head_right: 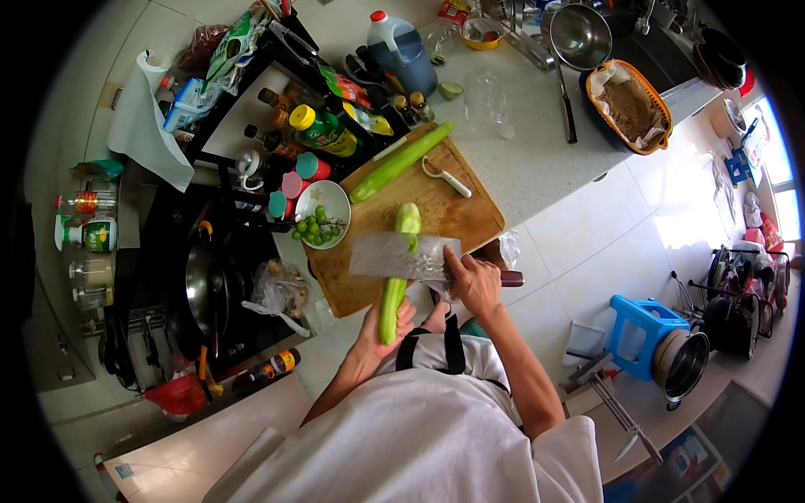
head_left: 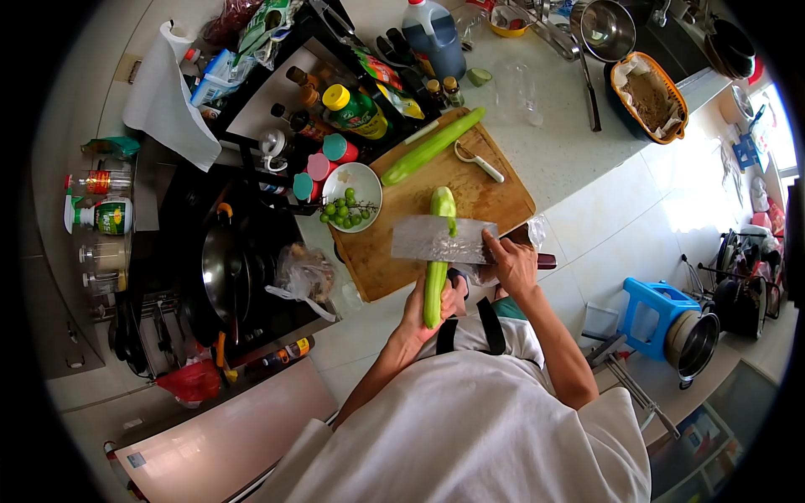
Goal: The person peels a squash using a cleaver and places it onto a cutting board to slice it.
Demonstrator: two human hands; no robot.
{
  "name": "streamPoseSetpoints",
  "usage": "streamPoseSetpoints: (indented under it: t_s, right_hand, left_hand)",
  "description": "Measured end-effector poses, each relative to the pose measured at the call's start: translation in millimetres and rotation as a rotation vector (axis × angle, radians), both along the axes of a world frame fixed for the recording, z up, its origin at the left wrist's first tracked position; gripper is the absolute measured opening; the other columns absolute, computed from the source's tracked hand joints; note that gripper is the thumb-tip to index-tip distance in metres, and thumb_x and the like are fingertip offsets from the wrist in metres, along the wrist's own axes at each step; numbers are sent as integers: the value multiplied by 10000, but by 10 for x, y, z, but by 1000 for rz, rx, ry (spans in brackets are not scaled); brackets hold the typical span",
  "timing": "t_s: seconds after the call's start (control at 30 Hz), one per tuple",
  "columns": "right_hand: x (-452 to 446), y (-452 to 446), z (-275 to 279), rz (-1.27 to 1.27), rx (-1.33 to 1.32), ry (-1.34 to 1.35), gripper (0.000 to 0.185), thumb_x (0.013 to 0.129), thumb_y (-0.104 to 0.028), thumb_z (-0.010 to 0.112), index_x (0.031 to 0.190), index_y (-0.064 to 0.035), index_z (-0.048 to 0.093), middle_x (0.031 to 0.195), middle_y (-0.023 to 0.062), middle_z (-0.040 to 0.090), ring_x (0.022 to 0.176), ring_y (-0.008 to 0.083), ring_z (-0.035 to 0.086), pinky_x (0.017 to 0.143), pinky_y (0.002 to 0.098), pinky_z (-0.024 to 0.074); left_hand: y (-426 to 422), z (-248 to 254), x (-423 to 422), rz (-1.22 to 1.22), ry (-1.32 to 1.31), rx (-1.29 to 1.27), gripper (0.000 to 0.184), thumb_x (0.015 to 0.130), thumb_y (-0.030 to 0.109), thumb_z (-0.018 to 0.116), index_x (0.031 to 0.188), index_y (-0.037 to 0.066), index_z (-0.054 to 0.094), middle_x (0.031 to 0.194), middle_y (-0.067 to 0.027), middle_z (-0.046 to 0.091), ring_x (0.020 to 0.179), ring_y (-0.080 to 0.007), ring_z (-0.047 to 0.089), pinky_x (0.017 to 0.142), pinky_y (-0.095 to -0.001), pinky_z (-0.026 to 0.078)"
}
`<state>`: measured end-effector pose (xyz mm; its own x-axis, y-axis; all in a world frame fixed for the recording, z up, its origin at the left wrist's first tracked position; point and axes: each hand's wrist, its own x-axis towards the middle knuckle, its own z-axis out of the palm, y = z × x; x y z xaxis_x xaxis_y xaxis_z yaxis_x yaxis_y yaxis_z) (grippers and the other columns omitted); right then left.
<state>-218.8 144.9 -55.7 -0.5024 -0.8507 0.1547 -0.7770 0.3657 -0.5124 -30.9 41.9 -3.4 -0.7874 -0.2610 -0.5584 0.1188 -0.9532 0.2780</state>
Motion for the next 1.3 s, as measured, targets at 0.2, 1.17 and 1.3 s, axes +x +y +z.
streamPoseSetpoints:
  t_s: [0.2,1.17,1.3]
  right_hand:
    - [3,22,150,13,-177,-25,611,618,-171,758,1217,-158,639,659,52,541,575,261,589,516,375,463]
    - [557,-69,656,324,-177,-135,554,697,-158,728,1239,-138,611,665,47,538,568,248,574,511,379,446]
    - [551,-77,622,326,-176,-118,539,718,-202,719,1242,-138,609,669,48,544,573,250,579,510,379,448]
  left_hand:
    - [-69,-81,93,50,-278,-120,365,992,398,488,1097,55,554,879,-83,571,660,-147,513,527,-250,471]
    - [-98,-777,471,227,-315,-63,371,992,385,426,1196,114,578,1149,-79,633,1021,-250,635,861,-449,551]
    - [-68,-694,421,233,-290,-84,356,987,379,441,1187,121,584,1118,-73,643,990,-237,638,853,-445,547]
